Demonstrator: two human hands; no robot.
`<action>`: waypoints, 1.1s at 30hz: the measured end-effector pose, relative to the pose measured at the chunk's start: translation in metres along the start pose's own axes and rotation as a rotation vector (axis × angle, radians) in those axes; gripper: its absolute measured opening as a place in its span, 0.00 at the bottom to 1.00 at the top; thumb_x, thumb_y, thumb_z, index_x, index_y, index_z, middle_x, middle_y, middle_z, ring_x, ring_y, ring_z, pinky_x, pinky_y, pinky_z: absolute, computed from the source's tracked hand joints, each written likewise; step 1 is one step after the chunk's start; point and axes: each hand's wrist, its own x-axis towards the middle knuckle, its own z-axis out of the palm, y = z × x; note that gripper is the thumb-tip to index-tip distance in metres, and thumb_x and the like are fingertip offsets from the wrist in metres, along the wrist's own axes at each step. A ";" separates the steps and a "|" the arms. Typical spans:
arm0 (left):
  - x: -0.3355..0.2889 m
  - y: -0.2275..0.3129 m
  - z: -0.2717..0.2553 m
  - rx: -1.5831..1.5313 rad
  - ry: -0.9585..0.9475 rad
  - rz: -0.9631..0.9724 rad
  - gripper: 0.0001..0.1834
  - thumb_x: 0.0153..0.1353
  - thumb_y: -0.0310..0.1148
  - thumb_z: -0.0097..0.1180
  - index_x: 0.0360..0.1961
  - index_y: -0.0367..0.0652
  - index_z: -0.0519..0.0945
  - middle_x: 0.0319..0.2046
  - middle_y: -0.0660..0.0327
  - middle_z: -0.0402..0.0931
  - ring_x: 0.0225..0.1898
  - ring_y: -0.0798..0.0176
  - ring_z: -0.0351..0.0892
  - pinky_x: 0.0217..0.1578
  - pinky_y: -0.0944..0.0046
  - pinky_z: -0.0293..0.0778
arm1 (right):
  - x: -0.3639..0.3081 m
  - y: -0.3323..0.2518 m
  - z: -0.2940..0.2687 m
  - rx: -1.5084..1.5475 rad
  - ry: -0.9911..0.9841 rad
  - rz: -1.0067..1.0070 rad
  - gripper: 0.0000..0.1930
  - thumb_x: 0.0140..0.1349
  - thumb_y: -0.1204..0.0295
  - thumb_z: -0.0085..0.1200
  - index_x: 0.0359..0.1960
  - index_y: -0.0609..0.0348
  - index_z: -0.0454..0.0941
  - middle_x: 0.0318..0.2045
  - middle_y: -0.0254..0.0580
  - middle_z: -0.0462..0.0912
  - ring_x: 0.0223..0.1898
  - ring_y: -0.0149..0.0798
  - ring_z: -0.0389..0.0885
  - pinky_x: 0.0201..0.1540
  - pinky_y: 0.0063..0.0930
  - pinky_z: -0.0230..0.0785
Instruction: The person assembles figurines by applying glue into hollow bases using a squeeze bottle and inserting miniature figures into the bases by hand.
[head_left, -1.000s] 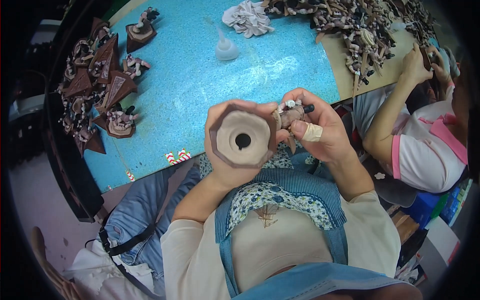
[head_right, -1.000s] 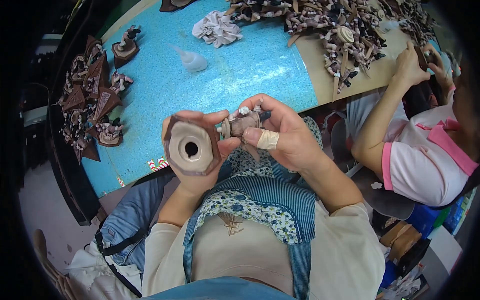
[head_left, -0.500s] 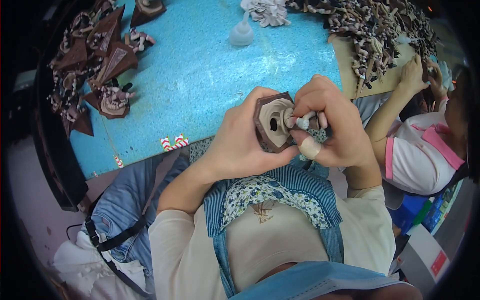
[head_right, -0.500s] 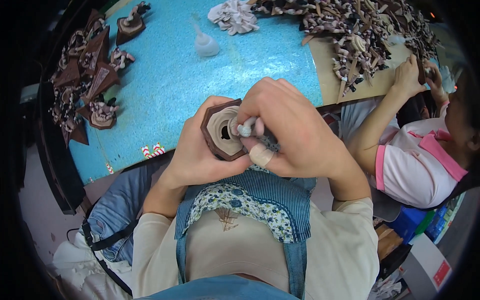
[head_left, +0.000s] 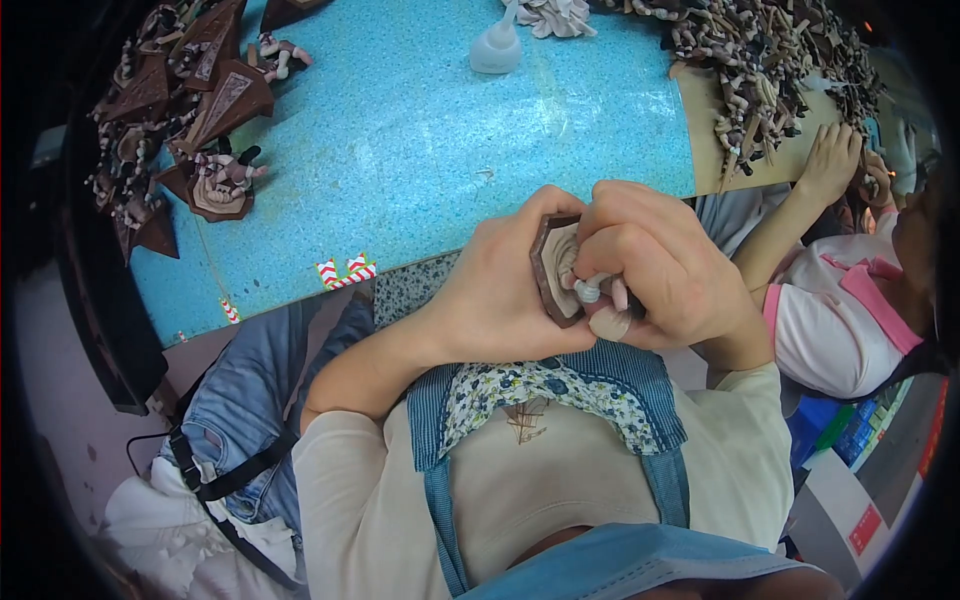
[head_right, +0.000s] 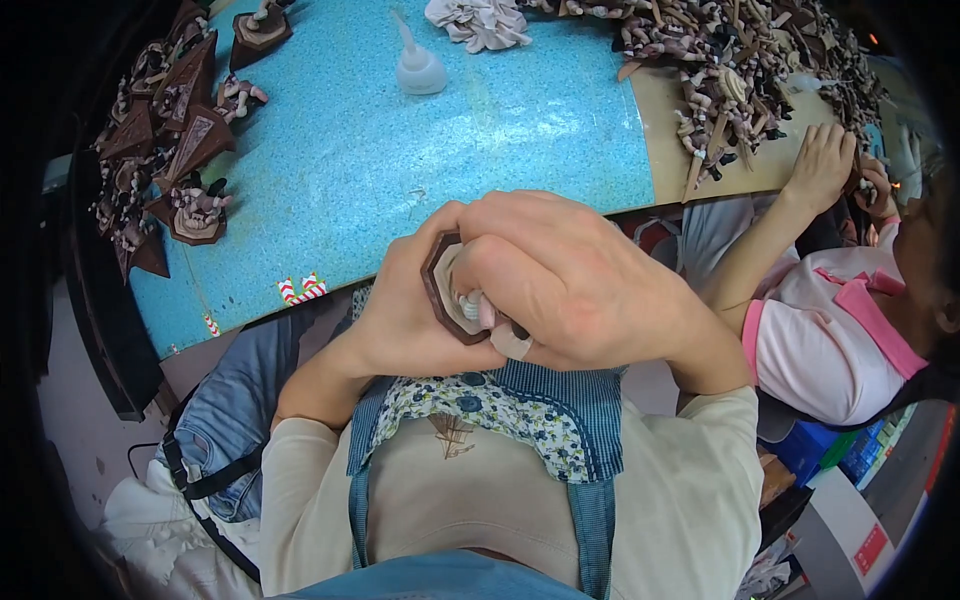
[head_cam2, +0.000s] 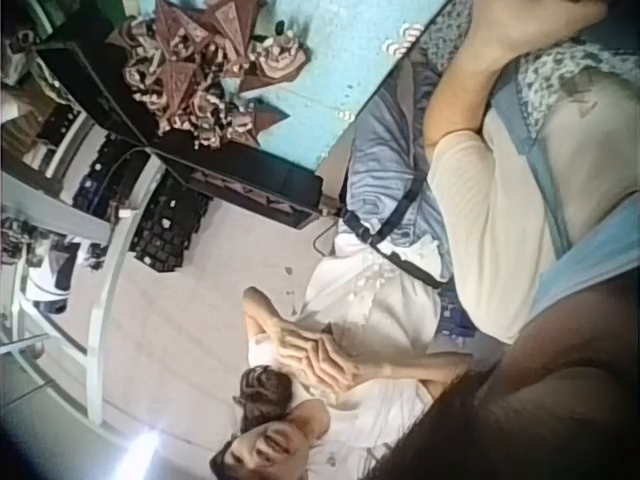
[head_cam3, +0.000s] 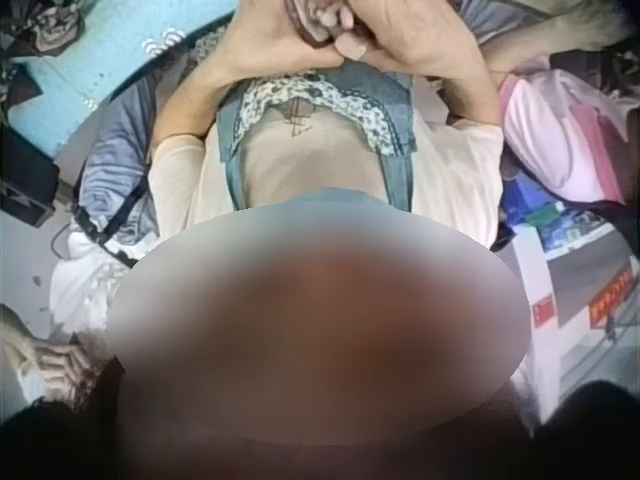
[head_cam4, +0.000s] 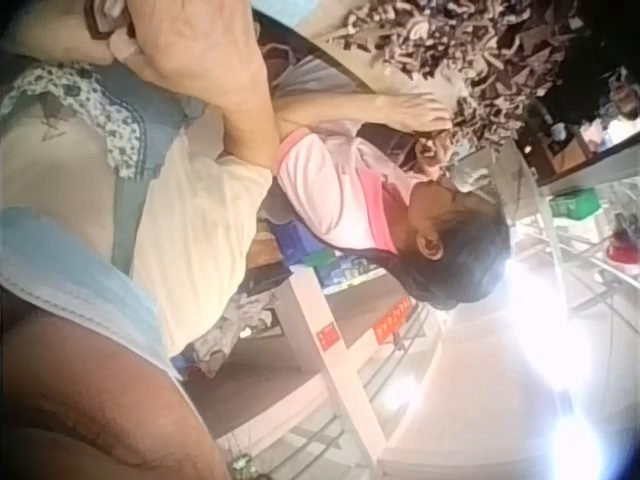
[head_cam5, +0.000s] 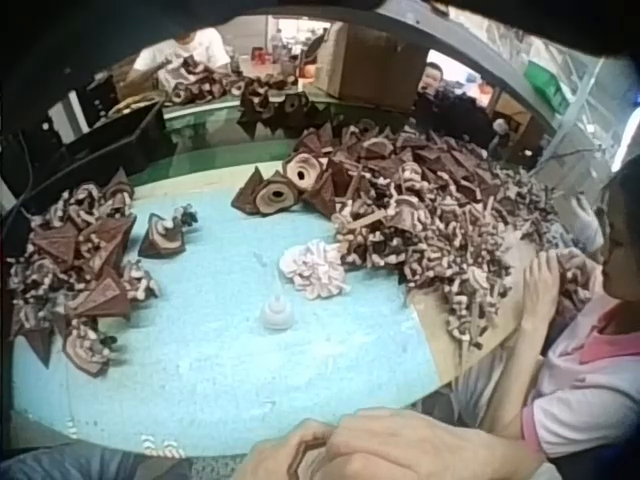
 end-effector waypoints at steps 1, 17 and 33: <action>0.000 -0.001 0.002 0.001 -0.004 -0.002 0.34 0.37 0.33 0.71 0.46 0.39 0.67 0.33 0.53 0.78 0.34 0.54 0.82 0.36 0.61 0.76 | -0.001 0.000 0.001 0.013 0.025 0.006 0.17 0.39 0.76 0.60 0.32 0.61 0.67 0.28 0.44 0.68 0.28 0.48 0.71 0.30 0.38 0.65; 0.011 -0.020 -0.007 -0.849 -0.407 -0.383 0.35 0.39 0.32 0.71 0.50 0.36 0.69 0.43 0.60 0.73 0.45 0.66 0.72 0.48 0.67 0.68 | -0.005 0.052 -0.038 0.249 -0.082 -0.295 0.21 0.43 0.79 0.54 0.44 0.64 0.76 0.42 0.48 0.76 0.45 0.49 0.75 0.49 0.38 0.67; 0.007 0.023 -0.132 -0.730 0.301 0.228 0.21 0.63 0.31 0.55 0.54 0.29 0.70 0.42 0.47 0.79 0.36 0.59 0.81 0.38 0.62 0.78 | 0.050 0.084 0.029 -0.153 0.443 0.359 0.21 0.52 0.80 0.56 0.49 0.60 0.71 0.44 0.49 0.75 0.46 0.49 0.74 0.50 0.34 0.67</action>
